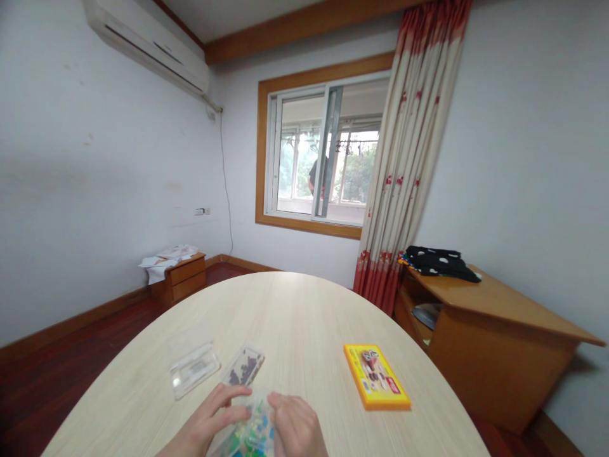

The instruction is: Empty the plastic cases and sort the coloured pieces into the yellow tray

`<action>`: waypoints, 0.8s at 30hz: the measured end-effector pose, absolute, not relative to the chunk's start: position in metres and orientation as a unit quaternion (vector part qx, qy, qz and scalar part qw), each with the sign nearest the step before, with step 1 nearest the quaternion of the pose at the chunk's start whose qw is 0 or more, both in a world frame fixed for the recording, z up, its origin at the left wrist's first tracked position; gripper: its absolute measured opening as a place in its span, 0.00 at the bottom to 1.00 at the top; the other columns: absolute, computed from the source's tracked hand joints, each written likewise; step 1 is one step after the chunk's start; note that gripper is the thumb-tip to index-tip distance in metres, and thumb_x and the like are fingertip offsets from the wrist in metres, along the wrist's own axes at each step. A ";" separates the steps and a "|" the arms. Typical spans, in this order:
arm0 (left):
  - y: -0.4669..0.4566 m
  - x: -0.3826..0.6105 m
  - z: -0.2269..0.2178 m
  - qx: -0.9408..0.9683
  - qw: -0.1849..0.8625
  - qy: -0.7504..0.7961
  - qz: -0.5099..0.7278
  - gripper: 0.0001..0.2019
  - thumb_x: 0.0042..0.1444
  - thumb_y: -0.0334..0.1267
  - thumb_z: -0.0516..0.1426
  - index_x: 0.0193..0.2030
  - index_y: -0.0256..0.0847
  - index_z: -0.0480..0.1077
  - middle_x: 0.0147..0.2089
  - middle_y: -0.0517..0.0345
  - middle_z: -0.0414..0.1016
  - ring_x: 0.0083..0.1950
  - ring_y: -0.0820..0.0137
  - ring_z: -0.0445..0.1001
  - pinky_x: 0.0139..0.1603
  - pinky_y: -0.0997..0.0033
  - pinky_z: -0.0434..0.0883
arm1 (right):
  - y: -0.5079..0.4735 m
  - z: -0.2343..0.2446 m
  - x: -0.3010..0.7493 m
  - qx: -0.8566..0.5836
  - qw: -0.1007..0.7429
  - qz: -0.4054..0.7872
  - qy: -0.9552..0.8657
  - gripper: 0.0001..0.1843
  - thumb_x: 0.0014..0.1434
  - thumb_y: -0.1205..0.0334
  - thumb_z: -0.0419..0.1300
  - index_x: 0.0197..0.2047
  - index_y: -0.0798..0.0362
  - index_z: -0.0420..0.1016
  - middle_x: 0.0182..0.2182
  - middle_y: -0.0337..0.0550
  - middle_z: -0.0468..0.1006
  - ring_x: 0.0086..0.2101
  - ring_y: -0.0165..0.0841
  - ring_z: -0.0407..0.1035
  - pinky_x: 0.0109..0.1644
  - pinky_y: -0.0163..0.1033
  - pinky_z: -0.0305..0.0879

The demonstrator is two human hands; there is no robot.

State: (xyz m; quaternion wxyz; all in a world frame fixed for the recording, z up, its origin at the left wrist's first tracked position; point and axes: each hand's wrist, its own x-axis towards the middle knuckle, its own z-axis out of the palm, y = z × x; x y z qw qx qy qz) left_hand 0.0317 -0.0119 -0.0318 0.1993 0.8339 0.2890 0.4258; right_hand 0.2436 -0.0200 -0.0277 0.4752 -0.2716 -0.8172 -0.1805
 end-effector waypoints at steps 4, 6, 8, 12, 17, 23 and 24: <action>-0.013 0.031 -0.031 0.836 0.183 0.301 0.421 0.12 0.56 0.39 0.52 0.44 0.48 0.72 0.53 0.48 0.69 0.46 0.63 0.68 0.52 0.61 0.65 | -0.019 -0.028 0.243 -0.266 0.473 -0.178 -0.821 0.14 0.61 0.70 0.45 0.47 0.57 0.67 0.34 0.50 0.80 0.34 0.33 0.75 0.36 0.36 0.72; -0.012 0.031 -0.032 0.828 0.196 0.304 0.428 0.12 0.56 0.38 0.51 0.44 0.46 0.71 0.53 0.47 0.68 0.48 0.63 0.67 0.51 0.63 0.67 | -0.018 -0.030 0.242 -0.274 0.476 -0.171 -0.818 0.13 0.60 0.69 0.46 0.45 0.55 0.67 0.36 0.49 0.79 0.38 0.34 0.74 0.39 0.38 0.72; -0.009 0.030 -0.033 0.810 0.212 0.311 0.450 0.11 0.55 0.38 0.52 0.45 0.44 0.70 0.54 0.46 0.67 0.52 0.62 0.67 0.52 0.63 0.66 | -0.018 -0.034 0.241 -0.299 0.474 -0.166 -0.811 0.12 0.58 0.69 0.47 0.44 0.54 0.66 0.39 0.49 0.78 0.41 0.35 0.73 0.43 0.40 0.71; 0.000 0.026 -0.034 0.744 0.245 0.350 0.514 0.15 0.50 0.38 0.58 0.45 0.41 0.67 0.54 0.45 0.67 0.57 0.58 0.66 0.58 0.58 0.63 | -0.014 -0.049 0.243 -0.378 0.452 -0.139 -0.796 0.17 0.55 0.70 0.51 0.49 0.53 0.65 0.43 0.49 0.77 0.45 0.35 0.71 0.46 0.40 0.69; 0.014 0.020 -0.026 0.553 0.347 0.458 0.604 0.29 0.38 0.41 0.65 0.47 0.40 0.61 0.44 0.49 0.71 0.39 0.63 0.74 0.46 0.59 0.72 | -0.005 -0.073 0.249 -0.453 0.383 -0.080 -0.801 0.22 0.57 0.72 0.48 0.54 0.51 0.66 0.52 0.49 0.72 0.52 0.37 0.66 0.53 0.44 0.65; 0.025 0.016 -0.020 0.405 0.435 0.481 0.644 0.31 0.38 0.41 0.66 0.48 0.44 0.56 0.49 0.51 0.69 0.43 0.64 0.75 0.46 0.61 0.72 | 0.001 -0.075 0.248 -0.461 0.285 0.002 -0.841 0.29 0.56 0.74 0.45 0.61 0.50 0.59 0.61 0.47 0.60 0.61 0.37 0.53 0.62 0.52 0.53; 0.026 0.016 -0.021 0.391 0.438 0.483 0.650 0.32 0.38 0.41 0.66 0.49 0.45 0.55 0.49 0.52 0.69 0.44 0.64 0.75 0.48 0.60 0.72 | 0.001 -0.073 0.248 -0.459 0.272 0.012 -0.845 0.30 0.57 0.74 0.45 0.62 0.50 0.57 0.62 0.46 0.59 0.62 0.37 0.51 0.63 0.53 0.52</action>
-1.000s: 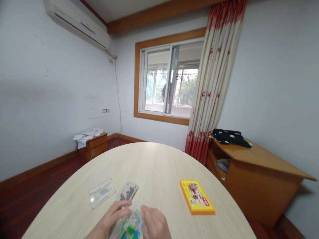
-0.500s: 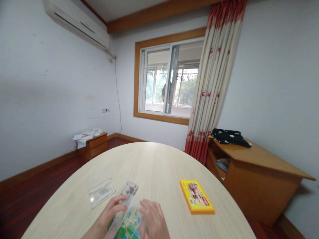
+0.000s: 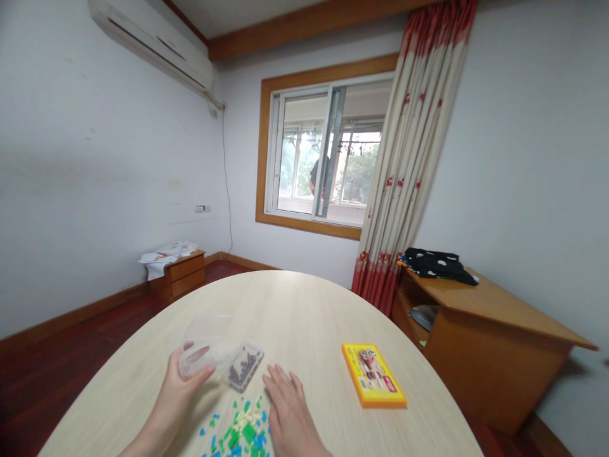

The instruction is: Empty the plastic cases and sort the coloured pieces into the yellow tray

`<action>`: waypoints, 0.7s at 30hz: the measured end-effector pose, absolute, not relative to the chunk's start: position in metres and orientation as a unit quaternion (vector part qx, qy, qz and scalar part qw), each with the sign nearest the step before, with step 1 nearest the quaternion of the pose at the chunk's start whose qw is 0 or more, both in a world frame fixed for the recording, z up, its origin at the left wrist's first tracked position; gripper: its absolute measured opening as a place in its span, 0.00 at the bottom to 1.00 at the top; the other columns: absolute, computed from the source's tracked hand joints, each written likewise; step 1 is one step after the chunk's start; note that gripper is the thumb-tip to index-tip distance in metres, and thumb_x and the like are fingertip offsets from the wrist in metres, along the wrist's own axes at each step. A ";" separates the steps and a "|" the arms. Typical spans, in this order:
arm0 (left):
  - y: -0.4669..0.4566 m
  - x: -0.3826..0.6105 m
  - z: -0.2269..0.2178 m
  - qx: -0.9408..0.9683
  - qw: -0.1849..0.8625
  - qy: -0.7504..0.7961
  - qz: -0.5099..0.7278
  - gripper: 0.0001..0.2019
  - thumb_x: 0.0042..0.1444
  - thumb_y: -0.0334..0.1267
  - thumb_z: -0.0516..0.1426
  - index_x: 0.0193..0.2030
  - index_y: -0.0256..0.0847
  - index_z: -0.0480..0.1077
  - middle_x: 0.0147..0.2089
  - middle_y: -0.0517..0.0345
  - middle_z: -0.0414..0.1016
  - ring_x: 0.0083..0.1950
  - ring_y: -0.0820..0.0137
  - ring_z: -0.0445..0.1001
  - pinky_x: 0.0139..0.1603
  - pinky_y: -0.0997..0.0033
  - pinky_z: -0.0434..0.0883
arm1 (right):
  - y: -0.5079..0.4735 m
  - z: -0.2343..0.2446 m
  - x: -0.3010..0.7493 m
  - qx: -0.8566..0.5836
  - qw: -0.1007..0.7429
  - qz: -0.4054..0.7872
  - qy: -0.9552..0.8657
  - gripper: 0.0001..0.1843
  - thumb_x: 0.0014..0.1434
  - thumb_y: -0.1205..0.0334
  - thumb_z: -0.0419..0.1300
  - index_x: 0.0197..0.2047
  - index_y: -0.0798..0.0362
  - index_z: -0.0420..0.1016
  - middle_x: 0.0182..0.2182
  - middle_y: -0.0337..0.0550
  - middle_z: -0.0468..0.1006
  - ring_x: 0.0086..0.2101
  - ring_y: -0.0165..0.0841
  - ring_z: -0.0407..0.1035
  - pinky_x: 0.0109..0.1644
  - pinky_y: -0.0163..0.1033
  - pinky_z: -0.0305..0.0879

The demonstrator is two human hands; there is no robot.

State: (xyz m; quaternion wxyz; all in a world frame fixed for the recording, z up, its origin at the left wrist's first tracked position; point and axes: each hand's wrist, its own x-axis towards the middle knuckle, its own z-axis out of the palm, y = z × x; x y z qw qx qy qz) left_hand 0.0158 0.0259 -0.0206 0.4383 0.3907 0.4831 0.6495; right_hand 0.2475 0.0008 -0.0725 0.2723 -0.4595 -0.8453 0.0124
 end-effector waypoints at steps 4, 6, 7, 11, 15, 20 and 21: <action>0.029 0.014 -0.024 0.365 0.441 0.483 0.662 0.34 0.38 0.40 0.66 0.51 0.46 0.53 0.47 0.54 0.71 0.43 0.64 0.76 0.51 0.55 0.70 | 0.003 -0.061 0.243 -0.450 0.249 0.044 -0.857 0.31 0.57 0.74 0.45 0.64 0.49 0.53 0.63 0.45 0.55 0.63 0.36 0.46 0.64 0.55 0.47; 0.032 0.012 -0.026 0.366 0.435 0.482 0.667 0.34 0.38 0.40 0.66 0.50 0.46 0.53 0.46 0.54 0.71 0.46 0.63 0.75 0.52 0.56 0.69 | 0.005 -0.054 0.239 -0.442 0.239 0.059 -0.862 0.32 0.58 0.74 0.44 0.65 0.49 0.50 0.63 0.44 0.54 0.63 0.36 0.45 0.64 0.56 0.45; 0.035 0.010 -0.027 0.369 0.429 0.481 0.670 0.34 0.38 0.40 0.66 0.50 0.46 0.53 0.46 0.54 0.70 0.47 0.63 0.74 0.52 0.56 0.69 | 0.007 -0.051 0.237 -0.439 0.232 0.069 -0.865 0.33 0.58 0.74 0.44 0.65 0.49 0.49 0.64 0.44 0.53 0.64 0.36 0.44 0.65 0.56 0.44; 0.045 0.003 -0.036 0.402 0.408 0.476 0.668 0.36 0.33 0.39 0.66 0.49 0.45 0.51 0.47 0.51 0.69 0.45 0.61 0.75 0.50 0.55 0.71 | 0.013 -0.036 0.227 -0.431 0.202 0.109 -0.873 0.34 0.56 0.73 0.44 0.66 0.47 0.48 0.64 0.41 0.52 0.64 0.36 0.42 0.65 0.57 0.40; 0.050 -0.001 -0.044 0.444 0.391 0.481 0.647 0.35 0.35 0.39 0.63 0.49 0.44 0.51 0.51 0.47 0.66 0.45 0.61 0.75 0.51 0.55 0.70 | 0.016 -0.029 0.223 -0.443 0.188 0.106 -0.870 0.31 0.58 0.71 0.43 0.65 0.46 0.51 0.62 0.41 0.58 0.63 0.36 0.46 0.65 0.60 0.37; 0.052 -0.004 -0.052 0.485 0.379 0.485 0.622 0.33 0.38 0.39 0.61 0.51 0.44 0.52 0.51 0.47 0.66 0.50 0.59 0.73 0.53 0.55 0.68 | 0.014 -0.030 0.227 -0.498 0.210 0.046 -0.840 0.29 0.55 0.73 0.46 0.59 0.48 0.62 0.58 0.43 0.66 0.59 0.37 0.54 0.64 0.60 0.37; 0.052 -0.004 -0.054 0.489 0.377 0.484 0.621 0.32 0.38 0.39 0.61 0.51 0.44 0.52 0.51 0.47 0.67 0.51 0.59 0.73 0.53 0.55 0.68 | 0.013 -0.031 0.227 -0.509 0.219 0.035 -0.832 0.28 0.54 0.74 0.47 0.58 0.48 0.63 0.56 0.43 0.68 0.58 0.37 0.56 0.64 0.59 0.38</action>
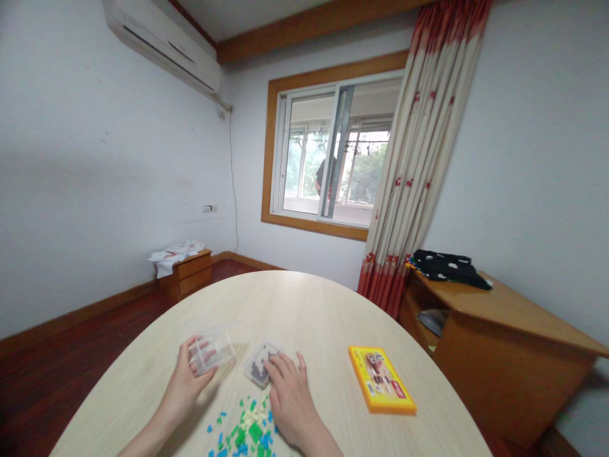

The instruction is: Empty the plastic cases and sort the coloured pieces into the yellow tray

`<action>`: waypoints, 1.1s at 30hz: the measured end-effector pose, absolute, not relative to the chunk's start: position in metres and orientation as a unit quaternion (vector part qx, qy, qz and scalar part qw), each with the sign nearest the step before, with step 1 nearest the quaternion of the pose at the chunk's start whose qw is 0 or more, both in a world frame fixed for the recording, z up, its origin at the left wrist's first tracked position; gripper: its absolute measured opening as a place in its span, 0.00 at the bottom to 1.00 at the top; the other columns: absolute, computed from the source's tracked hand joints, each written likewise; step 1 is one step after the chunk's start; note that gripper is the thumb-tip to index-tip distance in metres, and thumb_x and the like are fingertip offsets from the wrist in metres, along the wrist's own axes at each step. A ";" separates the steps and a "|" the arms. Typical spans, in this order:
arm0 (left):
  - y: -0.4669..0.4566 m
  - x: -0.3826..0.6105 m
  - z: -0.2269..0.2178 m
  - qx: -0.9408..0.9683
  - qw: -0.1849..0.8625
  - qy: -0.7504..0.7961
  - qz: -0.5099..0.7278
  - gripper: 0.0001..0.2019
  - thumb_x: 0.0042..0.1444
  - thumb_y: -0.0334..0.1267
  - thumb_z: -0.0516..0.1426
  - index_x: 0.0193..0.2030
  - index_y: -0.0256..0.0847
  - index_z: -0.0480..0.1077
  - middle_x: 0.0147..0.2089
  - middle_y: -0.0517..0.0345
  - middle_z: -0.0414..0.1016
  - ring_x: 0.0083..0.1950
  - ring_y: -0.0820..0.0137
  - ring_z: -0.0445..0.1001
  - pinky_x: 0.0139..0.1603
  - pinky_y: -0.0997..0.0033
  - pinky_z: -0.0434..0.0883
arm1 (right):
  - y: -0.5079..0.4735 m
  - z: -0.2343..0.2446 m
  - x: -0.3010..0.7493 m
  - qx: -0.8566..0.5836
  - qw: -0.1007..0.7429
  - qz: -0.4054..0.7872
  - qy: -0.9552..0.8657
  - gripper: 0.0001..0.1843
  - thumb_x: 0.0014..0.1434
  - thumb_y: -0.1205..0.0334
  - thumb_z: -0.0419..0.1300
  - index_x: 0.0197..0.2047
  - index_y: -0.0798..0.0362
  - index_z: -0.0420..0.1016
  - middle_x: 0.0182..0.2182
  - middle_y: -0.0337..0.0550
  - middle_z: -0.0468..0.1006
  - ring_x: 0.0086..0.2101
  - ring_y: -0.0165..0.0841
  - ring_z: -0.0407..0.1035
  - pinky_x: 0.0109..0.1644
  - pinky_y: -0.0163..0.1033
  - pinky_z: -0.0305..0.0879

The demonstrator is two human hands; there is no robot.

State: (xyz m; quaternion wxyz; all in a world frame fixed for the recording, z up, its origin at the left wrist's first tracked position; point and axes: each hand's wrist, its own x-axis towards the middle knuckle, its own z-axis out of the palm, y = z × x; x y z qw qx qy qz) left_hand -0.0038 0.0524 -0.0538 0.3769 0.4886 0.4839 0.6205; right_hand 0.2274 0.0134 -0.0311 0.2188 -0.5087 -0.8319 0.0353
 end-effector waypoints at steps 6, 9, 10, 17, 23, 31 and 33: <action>0.048 0.001 -0.054 0.509 0.369 0.498 0.597 0.32 0.37 0.40 0.60 0.52 0.42 0.55 0.43 0.52 0.71 0.42 0.62 0.77 0.43 0.63 0.73 | 0.016 -0.042 0.230 -0.525 0.268 -0.016 -0.807 0.25 0.51 0.78 0.48 0.50 0.51 0.68 0.45 0.46 0.73 0.49 0.35 0.65 0.62 0.54 0.47; 0.042 0.008 -0.052 0.512 0.399 0.504 0.570 0.35 0.37 0.39 0.60 0.54 0.39 0.54 0.34 0.58 0.73 0.35 0.64 0.77 0.38 0.66 0.74 | 0.019 -0.051 0.232 -0.530 0.278 -0.030 -0.800 0.25 0.50 0.79 0.48 0.49 0.51 0.69 0.47 0.47 0.72 0.51 0.36 0.63 0.61 0.52 0.48; 0.040 0.011 -0.052 0.506 0.416 0.504 0.563 0.37 0.37 0.39 0.60 0.56 0.38 0.52 0.32 0.59 0.73 0.33 0.65 0.77 0.37 0.67 0.74 | 0.020 -0.053 0.233 -0.530 0.276 -0.034 -0.801 0.26 0.50 0.79 0.48 0.49 0.51 0.69 0.50 0.48 0.71 0.53 0.36 0.62 0.61 0.52 0.47; 0.038 0.020 -0.057 0.484 0.468 0.502 0.543 0.49 0.41 0.40 0.59 0.66 0.34 0.36 0.21 0.67 0.70 0.22 0.68 0.74 0.28 0.70 0.71 | 0.024 -0.054 0.235 -0.564 0.271 -0.056 -0.778 0.20 0.53 0.74 0.51 0.49 0.51 0.68 0.51 0.48 0.72 0.53 0.38 0.63 0.61 0.54 0.43; 0.037 0.018 -0.053 0.476 0.490 0.495 0.538 0.52 0.42 0.45 0.59 0.68 0.34 0.31 0.18 0.70 0.66 0.18 0.71 0.70 0.22 0.73 0.68 | 0.024 -0.041 0.241 -0.611 0.239 -0.079 -0.750 0.18 0.54 0.73 0.52 0.47 0.51 0.69 0.48 0.50 0.73 0.49 0.42 0.65 0.55 0.54 0.50; 0.037 0.015 -0.054 0.574 0.386 0.502 0.520 0.34 0.43 0.46 0.58 0.57 0.32 0.64 0.30 0.59 0.72 0.30 0.69 0.70 0.37 0.68 0.69 | 0.026 -0.036 0.246 -0.641 0.212 -0.107 -0.730 0.14 0.54 0.69 0.55 0.46 0.52 0.70 0.42 0.49 0.73 0.42 0.43 0.66 0.48 0.50 0.56; 0.035 0.014 -0.051 0.588 0.358 0.506 0.520 0.30 0.44 0.47 0.58 0.54 0.34 0.69 0.26 0.61 0.70 0.28 0.68 0.68 0.37 0.67 0.69 | 0.028 -0.037 0.250 -0.650 0.212 -0.105 -0.722 0.13 0.55 0.68 0.56 0.45 0.53 0.70 0.41 0.49 0.73 0.42 0.43 0.66 0.48 0.50 0.56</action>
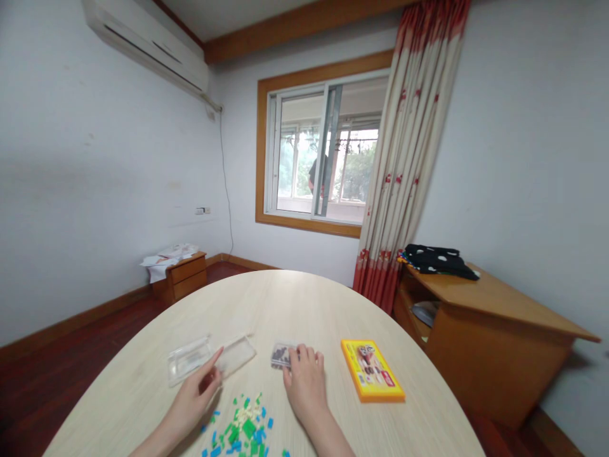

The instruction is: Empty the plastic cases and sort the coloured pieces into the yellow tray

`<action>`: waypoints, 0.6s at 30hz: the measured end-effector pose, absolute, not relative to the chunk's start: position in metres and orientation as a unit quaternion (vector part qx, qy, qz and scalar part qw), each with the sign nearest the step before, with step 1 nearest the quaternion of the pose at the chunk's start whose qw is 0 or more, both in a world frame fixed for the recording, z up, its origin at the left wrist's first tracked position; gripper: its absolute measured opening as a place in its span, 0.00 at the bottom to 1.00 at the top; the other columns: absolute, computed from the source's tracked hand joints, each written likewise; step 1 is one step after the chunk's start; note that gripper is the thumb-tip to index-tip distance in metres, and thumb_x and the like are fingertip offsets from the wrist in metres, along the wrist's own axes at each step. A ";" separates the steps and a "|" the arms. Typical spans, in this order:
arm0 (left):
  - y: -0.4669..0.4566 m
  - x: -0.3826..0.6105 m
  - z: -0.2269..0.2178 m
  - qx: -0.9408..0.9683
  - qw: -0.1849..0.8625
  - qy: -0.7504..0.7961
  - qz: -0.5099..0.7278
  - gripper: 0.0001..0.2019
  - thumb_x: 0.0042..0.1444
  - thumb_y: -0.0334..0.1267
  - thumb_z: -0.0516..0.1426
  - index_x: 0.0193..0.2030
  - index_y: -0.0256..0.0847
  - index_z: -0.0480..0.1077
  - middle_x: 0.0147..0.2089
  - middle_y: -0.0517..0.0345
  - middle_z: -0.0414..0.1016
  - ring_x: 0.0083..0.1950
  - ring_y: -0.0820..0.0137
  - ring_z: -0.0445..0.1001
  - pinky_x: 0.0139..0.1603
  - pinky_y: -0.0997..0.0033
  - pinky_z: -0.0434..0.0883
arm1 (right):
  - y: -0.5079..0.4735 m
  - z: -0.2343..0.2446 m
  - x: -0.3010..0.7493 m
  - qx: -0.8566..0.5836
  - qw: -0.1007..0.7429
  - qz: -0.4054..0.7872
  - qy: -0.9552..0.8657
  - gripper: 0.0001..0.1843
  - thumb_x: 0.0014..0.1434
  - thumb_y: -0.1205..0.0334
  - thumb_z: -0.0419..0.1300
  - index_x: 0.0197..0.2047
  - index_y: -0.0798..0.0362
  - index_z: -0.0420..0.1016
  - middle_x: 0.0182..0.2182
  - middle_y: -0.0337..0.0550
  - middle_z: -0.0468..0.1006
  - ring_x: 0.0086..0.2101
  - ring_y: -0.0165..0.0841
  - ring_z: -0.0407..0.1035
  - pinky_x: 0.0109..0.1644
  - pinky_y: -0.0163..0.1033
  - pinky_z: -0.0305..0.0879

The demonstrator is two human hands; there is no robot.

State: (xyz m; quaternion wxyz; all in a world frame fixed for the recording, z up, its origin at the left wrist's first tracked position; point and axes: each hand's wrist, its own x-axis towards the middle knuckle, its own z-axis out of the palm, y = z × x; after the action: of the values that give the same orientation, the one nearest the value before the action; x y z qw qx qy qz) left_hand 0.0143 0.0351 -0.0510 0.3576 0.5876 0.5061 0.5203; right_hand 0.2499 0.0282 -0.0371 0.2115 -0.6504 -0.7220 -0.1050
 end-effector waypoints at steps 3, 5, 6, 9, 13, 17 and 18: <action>0.033 0.013 -0.047 0.596 0.326 0.510 0.528 0.23 0.45 0.47 0.57 0.47 0.36 0.73 0.22 0.62 0.66 0.27 0.67 0.67 0.34 0.68 0.68 | 0.033 -0.043 0.257 -0.659 0.235 -0.102 -0.707 0.12 0.54 0.66 0.57 0.43 0.55 0.70 0.46 0.53 0.71 0.48 0.45 0.64 0.53 0.51 0.53; 0.033 0.012 -0.047 0.608 0.316 0.510 0.520 0.17 0.46 0.45 0.56 0.40 0.37 0.75 0.22 0.60 0.67 0.26 0.67 0.66 0.33 0.67 0.69 | 0.037 -0.049 0.262 -0.661 0.251 -0.103 -0.700 0.11 0.54 0.64 0.57 0.42 0.56 0.69 0.52 0.57 0.68 0.54 0.47 0.59 0.56 0.53 0.49; 0.033 0.012 -0.047 0.615 0.318 0.507 0.513 0.14 0.46 0.43 0.56 0.35 0.38 0.75 0.23 0.59 0.69 0.27 0.66 0.67 0.34 0.66 0.69 | 0.038 -0.051 0.264 -0.661 0.257 -0.101 -0.698 0.11 0.54 0.63 0.57 0.41 0.56 0.68 0.53 0.57 0.66 0.56 0.48 0.57 0.57 0.54 0.48; 0.034 0.012 -0.052 0.628 0.352 0.482 0.499 0.08 0.41 0.38 0.57 0.29 0.39 0.75 0.32 0.52 0.75 0.37 0.60 0.72 0.43 0.60 0.70 | 0.040 -0.056 0.269 -0.659 0.273 -0.076 -0.697 0.10 0.54 0.60 0.57 0.39 0.54 0.66 0.47 0.54 0.71 0.53 0.46 0.62 0.55 0.52 0.52; 0.034 0.013 -0.056 0.607 0.381 0.464 0.520 0.12 0.38 0.37 0.60 0.33 0.40 0.76 0.49 0.44 0.73 0.54 0.53 0.68 0.57 0.53 0.63 | 0.040 -0.055 0.271 -0.651 0.316 -0.057 -0.687 0.12 0.55 0.59 0.56 0.42 0.54 0.65 0.39 0.48 0.73 0.41 0.41 0.68 0.48 0.47 0.60; 0.032 0.012 -0.048 0.604 0.358 0.478 0.528 0.12 0.40 0.43 0.62 0.33 0.41 0.76 0.48 0.45 0.74 0.54 0.53 0.68 0.61 0.51 0.58 | 0.034 -0.046 0.266 -0.627 0.380 -0.076 -0.676 0.20 0.58 0.52 0.54 0.50 0.54 0.62 0.45 0.51 0.71 0.45 0.42 0.66 0.49 0.47 0.60; 0.032 0.012 -0.046 0.605 0.363 0.477 0.524 0.12 0.41 0.45 0.62 0.33 0.41 0.76 0.45 0.45 0.75 0.51 0.53 0.70 0.59 0.51 0.61 | 0.030 -0.043 0.262 -0.614 0.390 -0.075 -0.682 0.20 0.59 0.51 0.53 0.52 0.53 0.62 0.46 0.51 0.71 0.46 0.42 0.65 0.49 0.48 0.60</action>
State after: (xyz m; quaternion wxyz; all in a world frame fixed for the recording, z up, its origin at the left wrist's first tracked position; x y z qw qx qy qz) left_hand 0.0118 0.0316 -0.0457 0.3628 0.6047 0.4772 0.5244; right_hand 0.2617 0.0301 -0.0431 0.3900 -0.6142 -0.6820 -0.0747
